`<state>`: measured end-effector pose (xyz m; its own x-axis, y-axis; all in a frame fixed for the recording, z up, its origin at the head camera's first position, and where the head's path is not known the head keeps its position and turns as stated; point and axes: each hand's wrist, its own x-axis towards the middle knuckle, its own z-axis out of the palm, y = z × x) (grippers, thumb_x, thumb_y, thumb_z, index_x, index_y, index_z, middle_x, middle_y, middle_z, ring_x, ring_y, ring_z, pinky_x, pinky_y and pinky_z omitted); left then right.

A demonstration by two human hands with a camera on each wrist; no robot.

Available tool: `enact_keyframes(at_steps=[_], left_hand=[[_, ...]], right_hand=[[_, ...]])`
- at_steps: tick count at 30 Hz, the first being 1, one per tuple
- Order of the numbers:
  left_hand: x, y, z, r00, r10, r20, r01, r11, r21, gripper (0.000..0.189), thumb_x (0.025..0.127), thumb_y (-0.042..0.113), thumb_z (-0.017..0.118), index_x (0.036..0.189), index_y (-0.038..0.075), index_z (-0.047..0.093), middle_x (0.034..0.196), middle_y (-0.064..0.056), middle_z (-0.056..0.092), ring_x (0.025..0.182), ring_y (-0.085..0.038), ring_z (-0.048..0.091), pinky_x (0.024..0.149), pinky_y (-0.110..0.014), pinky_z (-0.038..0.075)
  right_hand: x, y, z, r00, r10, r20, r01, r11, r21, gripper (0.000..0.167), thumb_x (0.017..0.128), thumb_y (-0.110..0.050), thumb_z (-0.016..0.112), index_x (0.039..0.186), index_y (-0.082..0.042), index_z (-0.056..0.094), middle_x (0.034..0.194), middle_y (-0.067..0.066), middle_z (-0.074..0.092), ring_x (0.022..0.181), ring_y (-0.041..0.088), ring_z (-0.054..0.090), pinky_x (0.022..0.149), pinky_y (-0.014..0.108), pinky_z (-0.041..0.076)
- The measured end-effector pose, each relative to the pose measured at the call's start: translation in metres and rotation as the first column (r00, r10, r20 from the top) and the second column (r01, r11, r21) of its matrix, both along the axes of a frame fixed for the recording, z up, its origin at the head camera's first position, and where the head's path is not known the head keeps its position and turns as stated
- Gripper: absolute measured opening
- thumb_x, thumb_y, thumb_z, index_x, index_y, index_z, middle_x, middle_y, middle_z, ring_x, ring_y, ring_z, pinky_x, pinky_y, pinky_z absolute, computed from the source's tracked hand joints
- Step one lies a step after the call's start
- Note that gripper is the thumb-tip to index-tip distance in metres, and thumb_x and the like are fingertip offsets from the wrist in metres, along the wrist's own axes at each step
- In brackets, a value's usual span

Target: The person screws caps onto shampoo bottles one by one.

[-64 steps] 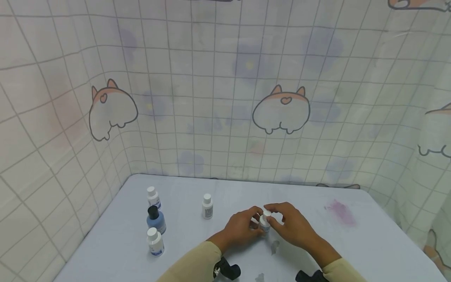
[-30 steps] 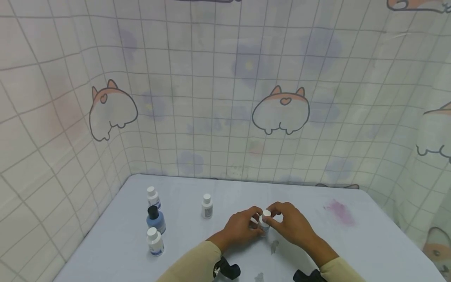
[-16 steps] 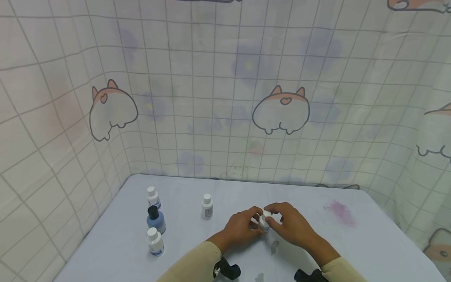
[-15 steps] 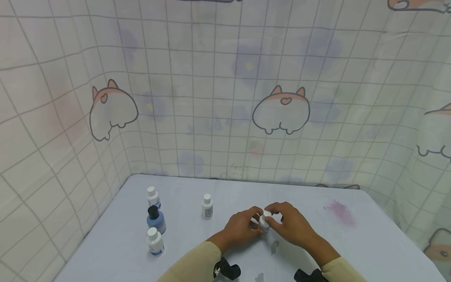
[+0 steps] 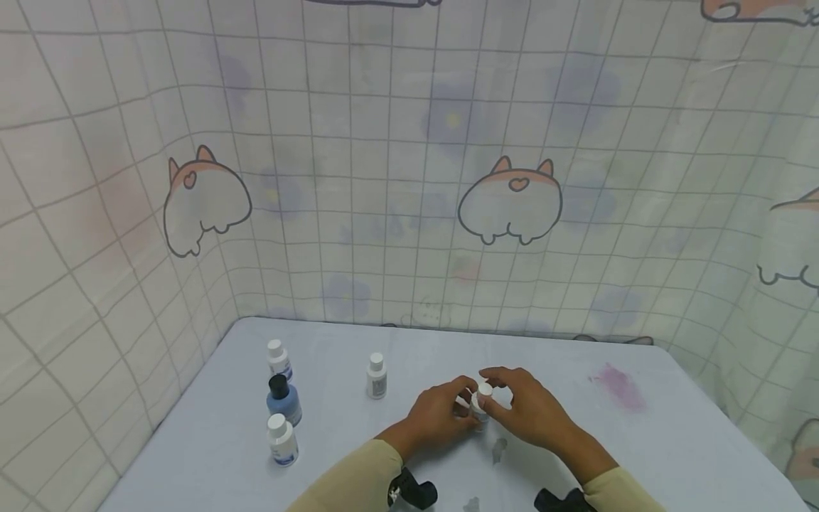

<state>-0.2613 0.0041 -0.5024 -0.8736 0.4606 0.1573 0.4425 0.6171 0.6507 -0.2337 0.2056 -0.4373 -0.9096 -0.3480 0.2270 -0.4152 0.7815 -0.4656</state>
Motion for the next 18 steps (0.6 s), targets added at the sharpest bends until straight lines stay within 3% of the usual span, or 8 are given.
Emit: enact_keyframes(at_steps=[8, 18], left_hand=[[-0.0003, -0.0009, -0.0003, 1.000, -0.019, -0.022, 0.019, 1.000, 0.004, 0.051, 0.087, 0.032, 0.084, 0.129, 0.027, 0.057, 0.115, 0.011, 0.069, 0.092, 0.005, 0.066, 0.094, -0.035, 0.053], [-0.0014, -0.0003, -0.0019, 1.000, -0.017, -0.010, 0.017, 1.000, 0.002, 0.049, 0.087, 0.032, 0.084, 0.128, 0.029, 0.057, 0.116, 0.012, 0.068, 0.093, 0.005, 0.066, 0.090, -0.032, 0.054]], right_hand=[[0.0011, 0.0002, 0.0015, 1.000, 0.030, 0.007, -0.030, 0.999, -0.010, 0.030, 0.095, -0.021, 0.074, 0.125, -0.019, 0.072, 0.112, -0.009, 0.068, 0.103, 0.020, 0.063, 0.072, 0.031, 0.051], [-0.0008, 0.0019, -0.0005, 1.000, -0.013, -0.012, 0.013, 1.000, 0.011, 0.027, 0.091, -0.036, 0.079, 0.112, -0.020, 0.071, 0.097, -0.009, 0.064, 0.096, 0.022, 0.062, 0.078, 0.042, 0.053]])
